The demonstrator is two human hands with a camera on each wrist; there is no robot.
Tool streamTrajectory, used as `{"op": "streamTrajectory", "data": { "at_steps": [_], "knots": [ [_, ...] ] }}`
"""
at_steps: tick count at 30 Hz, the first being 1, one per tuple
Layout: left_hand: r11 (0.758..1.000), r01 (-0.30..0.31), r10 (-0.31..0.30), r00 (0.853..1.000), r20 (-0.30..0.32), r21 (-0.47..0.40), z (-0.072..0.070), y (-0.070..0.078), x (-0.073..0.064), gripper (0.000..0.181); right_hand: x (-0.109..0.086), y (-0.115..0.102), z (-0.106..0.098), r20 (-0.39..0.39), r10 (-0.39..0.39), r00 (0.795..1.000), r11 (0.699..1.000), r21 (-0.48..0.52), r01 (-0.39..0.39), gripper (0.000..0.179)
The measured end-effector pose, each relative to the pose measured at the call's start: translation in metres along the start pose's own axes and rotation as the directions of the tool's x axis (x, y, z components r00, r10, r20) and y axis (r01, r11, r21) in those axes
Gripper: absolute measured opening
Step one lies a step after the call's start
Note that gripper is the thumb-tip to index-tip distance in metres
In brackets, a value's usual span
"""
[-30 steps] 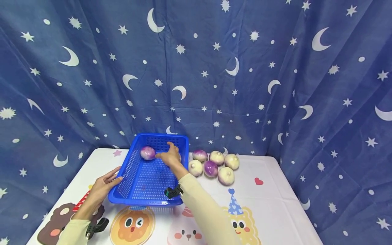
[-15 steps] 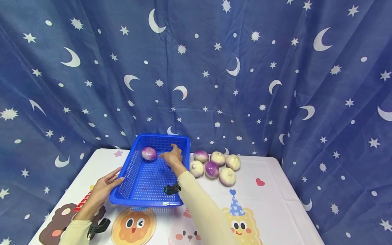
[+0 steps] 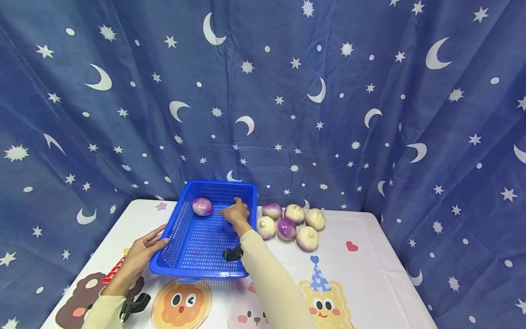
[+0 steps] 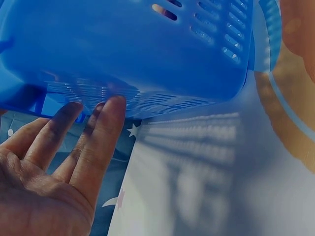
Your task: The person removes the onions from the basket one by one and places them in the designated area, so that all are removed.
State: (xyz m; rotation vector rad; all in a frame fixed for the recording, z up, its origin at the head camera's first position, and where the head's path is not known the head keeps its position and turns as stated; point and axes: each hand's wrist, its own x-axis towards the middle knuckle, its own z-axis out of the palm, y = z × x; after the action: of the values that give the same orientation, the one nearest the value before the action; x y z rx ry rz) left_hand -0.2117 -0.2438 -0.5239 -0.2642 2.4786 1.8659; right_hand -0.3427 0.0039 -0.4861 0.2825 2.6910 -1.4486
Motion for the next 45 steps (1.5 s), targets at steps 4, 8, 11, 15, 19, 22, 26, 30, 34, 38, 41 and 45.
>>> {"op": "streamTrajectory", "data": {
  "at_steps": [4,8,11,15,19,22,26,30,34,38,41,45],
  "knots": [
    [1.000,-0.007,0.007,1.000,-0.001,0.001,0.000,0.002,0.001,0.064,0.002,0.000,-0.001,0.009,-0.019,1.000,1.000,-0.019,0.019,0.079],
    [1.000,-0.015,0.015,1.000,-0.001,0.006,-0.001,0.003,0.001,0.065,0.004,0.002,-0.001,0.037,-0.035,0.999,0.999,-0.001,0.035,0.079],
    [1.000,-0.011,0.010,1.000,0.002,0.009,0.000,0.002,0.000,0.064,0.004,0.008,0.000,0.079,-0.030,0.996,0.998,0.053,0.026,0.076],
    [1.000,-0.001,0.001,1.000,0.003,0.007,0.001,0.001,-0.001,0.063,0.004,0.013,0.003,0.112,-0.042,0.993,0.995,0.098,0.031,0.072],
    [1.000,0.006,-0.006,1.000,-0.006,0.010,0.001,0.000,0.000,0.063,0.005,0.015,0.006,0.125,-0.059,0.990,0.992,0.121,0.044,0.069],
    [1.000,0.010,-0.010,1.000,-0.007,0.007,0.001,-0.001,0.001,0.063,0.006,0.015,0.006,0.154,-0.038,0.987,0.990,0.138,0.016,0.064],
    [1.000,0.019,-0.019,1.000,-0.001,0.002,0.001,0.000,0.000,0.064,0.005,0.017,0.005,0.201,0.003,0.980,0.986,0.161,-0.036,0.059],
    [1.000,0.018,-0.018,1.000,-0.001,0.003,0.001,0.000,0.000,0.064,0.004,0.017,0.005,0.221,-0.002,0.975,0.980,0.194,-0.042,0.057],
    [1.000,0.011,-0.011,1.000,0.000,0.010,0.002,0.002,-0.001,0.063,0.002,0.013,0.003,0.227,-0.030,0.973,0.974,0.225,-0.022,0.059],
    [1.000,0.014,-0.014,1.000,-0.004,0.014,0.002,0.002,-0.001,0.063,-0.001,0.008,0.004,0.212,-0.074,0.974,0.979,0.203,0.031,0.061],
    [1.000,0.016,-0.016,1.000,-0.005,0.007,0.001,0.002,-0.001,0.064,-0.003,0.005,0.004,0.202,-0.107,0.974,0.980,0.190,0.068,0.061],
    [1.000,0.018,-0.018,1.000,0.000,0.004,0.001,0.003,-0.001,0.064,-0.007,-0.001,0.001,0.205,-0.161,0.965,0.973,0.194,0.121,0.059]
  ]
}}
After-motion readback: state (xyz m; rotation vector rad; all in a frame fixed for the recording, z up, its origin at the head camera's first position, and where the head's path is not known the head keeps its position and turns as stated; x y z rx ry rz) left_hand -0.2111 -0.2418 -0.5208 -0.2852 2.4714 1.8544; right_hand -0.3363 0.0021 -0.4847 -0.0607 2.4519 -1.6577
